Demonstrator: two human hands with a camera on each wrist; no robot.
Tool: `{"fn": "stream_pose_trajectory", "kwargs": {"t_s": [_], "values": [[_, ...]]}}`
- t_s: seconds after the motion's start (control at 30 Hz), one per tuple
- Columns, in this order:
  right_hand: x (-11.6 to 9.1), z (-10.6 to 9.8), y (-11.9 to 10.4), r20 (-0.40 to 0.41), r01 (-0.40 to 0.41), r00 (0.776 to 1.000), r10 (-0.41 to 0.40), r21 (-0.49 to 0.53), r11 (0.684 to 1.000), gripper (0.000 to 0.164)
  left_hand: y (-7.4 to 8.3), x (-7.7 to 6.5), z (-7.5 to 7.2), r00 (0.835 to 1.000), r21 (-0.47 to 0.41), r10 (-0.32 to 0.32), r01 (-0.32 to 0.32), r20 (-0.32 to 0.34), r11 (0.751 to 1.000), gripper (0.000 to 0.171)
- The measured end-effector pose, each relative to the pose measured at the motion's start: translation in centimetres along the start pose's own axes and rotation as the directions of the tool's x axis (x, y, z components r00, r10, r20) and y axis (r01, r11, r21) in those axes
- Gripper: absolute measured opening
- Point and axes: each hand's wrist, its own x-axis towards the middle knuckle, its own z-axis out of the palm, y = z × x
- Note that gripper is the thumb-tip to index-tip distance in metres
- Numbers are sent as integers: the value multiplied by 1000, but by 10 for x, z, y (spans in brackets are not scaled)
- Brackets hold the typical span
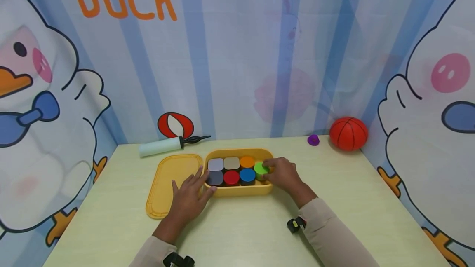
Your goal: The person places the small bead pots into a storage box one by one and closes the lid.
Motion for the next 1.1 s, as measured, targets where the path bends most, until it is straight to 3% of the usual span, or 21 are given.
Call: {"fn": "stream_pose_trajectory", "kwargs": {"t_s": [0.4, 0.63, 0.87, 1.1], "values": [[1, -1, 3, -2, 11, 1000, -11, 26, 1000, 49, 4, 0, -1, 1000, 24, -6, 6, 6, 1000, 75], [-2, -3, 5, -45, 66, 997, -63, 69, 995, 49, 7, -2, -9, 999, 46, 2, 0, -44, 999, 76], [-2, -3, 6, -73, 97, 993, -92, 62, 993, 51, -2, -3, -23, 998, 96, -57, 60, -35, 994, 82], [-4, -3, 2, -53, 80, 996, -77, 59, 995, 74, -17, -4, -38, 992, 167, -124, 117, 30, 979, 91]]}}
